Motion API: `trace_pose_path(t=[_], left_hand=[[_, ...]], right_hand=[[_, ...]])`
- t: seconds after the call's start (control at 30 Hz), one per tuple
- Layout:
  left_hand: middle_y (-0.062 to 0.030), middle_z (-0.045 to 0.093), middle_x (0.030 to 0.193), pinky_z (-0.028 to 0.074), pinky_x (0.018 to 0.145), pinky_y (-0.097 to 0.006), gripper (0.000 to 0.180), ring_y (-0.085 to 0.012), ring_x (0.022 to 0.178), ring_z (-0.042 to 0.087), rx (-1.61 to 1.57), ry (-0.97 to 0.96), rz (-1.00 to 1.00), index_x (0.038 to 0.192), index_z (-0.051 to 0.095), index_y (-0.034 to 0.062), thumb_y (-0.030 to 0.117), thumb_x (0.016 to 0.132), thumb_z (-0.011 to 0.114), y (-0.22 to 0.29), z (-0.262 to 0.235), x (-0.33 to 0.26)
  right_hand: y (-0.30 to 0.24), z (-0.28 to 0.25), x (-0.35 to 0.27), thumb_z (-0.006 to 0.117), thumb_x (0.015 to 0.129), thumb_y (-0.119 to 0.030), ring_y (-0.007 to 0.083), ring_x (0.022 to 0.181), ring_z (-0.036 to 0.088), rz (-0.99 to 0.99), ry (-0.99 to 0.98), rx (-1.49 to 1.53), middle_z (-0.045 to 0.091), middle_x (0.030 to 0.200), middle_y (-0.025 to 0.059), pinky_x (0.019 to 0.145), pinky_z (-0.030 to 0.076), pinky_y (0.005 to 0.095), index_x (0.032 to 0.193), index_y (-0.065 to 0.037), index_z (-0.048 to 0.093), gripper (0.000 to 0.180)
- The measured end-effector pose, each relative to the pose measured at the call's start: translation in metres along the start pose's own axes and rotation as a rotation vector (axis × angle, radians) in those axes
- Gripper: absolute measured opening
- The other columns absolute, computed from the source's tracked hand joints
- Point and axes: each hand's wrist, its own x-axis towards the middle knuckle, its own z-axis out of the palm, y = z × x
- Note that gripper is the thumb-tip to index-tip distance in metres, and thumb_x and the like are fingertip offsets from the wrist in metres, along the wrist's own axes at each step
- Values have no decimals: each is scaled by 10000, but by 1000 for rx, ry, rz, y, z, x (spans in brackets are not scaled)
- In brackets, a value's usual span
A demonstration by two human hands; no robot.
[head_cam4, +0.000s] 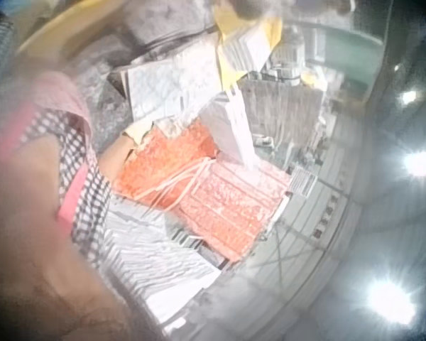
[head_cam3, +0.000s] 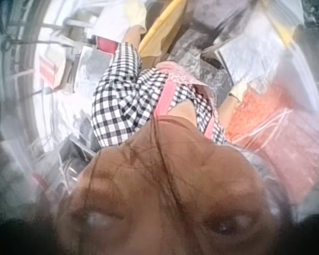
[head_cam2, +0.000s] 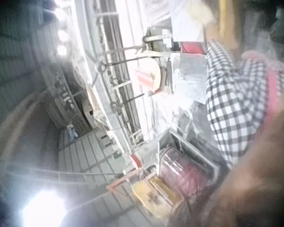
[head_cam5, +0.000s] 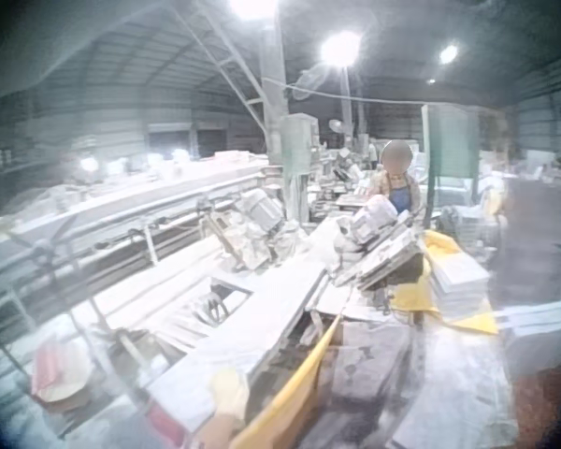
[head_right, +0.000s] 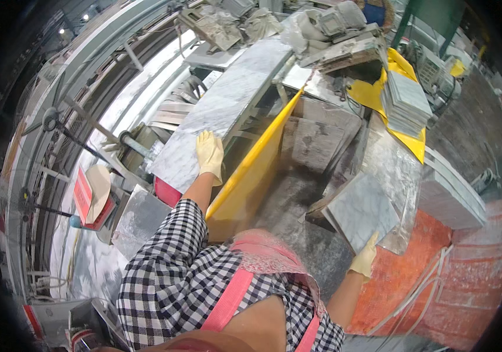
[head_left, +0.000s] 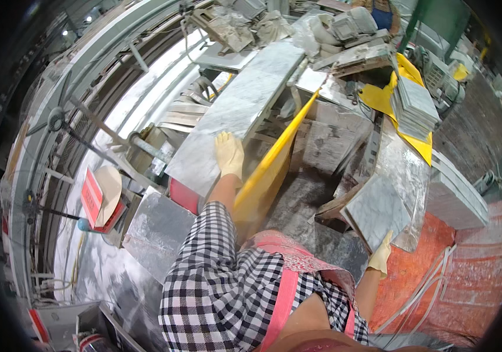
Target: The person repeatedly picks up rectangular tiles from a conveyor belt and stacks them on a nearby surface. They handle the tiles one at a time, aligning them into neat piles.
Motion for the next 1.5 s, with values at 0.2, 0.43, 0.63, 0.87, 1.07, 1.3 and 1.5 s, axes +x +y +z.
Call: trace_pose_path(t=[0.2, 0.43, 0.63, 0.87, 1.07, 1.3, 1.5], left_hand=[[-218, 639, 1292, 387, 1113, -442, 385, -349, 1238, 551, -77, -37, -39, 1168, 675, -36, 266, 954, 568, 0, 2, -2], [-215, 635, 1283, 375, 1128, -437, 358, -341, 1244, 545, -66, -43, -30, 1134, 676, -30, 260, 947, 580, 1, -2, -2], [-194, 644, 1196, 390, 1078, -431, 329, -336, 1172, 555, -60, 40, 2, 1109, 675, -24, 237, 931, 584, 2, -5, -1], [-219, 644, 1249, 394, 1100, -456, 363, -348, 1197, 566, -58, 38, 11, 1147, 673, -34, 245, 933, 582, -1, -1, -1], [-226, 642, 1282, 382, 1125, -463, 386, -355, 1222, 565, -68, -45, -13, 1180, 673, -33, 252, 936, 586, 0, -2, -2], [-197, 652, 1278, 371, 1144, -449, 398, -328, 1241, 563, -50, -33, -34, 1202, 678, -16, 270, 942, 582, 0, -2, -3], [-149, 661, 1202, 389, 1114, -438, 331, -298, 1201, 571, -90, 20, -54, 1118, 683, 13, 266, 910, 635, -8, 13, -1]], right_hand=[[-5, 1, -3, 564, 928, -730, 254, 1092, 642, 18, -44, -1, 630, 1325, 143, 890, 551, 382, 1418, 52, 560, 923], [-13, 0, -10, 588, 913, -730, 286, 1066, 660, 70, -30, -4, 631, 1314, 153, 808, 582, 380, 1405, 55, 563, 926], [-3, 1, 1, 580, 921, -725, 293, 1089, 657, 29, -2, 13, 615, 1345, 162, 898, 560, 389, 1401, 76, 556, 934], [-11, 4, -11, 557, 934, -726, 291, 1110, 655, 56, -25, 15, 632, 1330, 159, 947, 544, 402, 1391, 68, 568, 916], [-3, 1, -2, 577, 928, -718, 283, 1112, 663, 83, -34, 60, 648, 1309, 159, 923, 555, 404, 1379, 55, 578, 896], [9, -5, 13, 581, 923, -724, 273, 1087, 667, 100, 16, 19, 651, 1295, 148, 911, 553, 396, 1384, 48, 576, 899], [-2, 1, -8, 568, 929, -726, 268, 1091, 657, -17, -44, 84, 642, 1295, 149, 934, 540, 387, 1380, 64, 571, 910]])
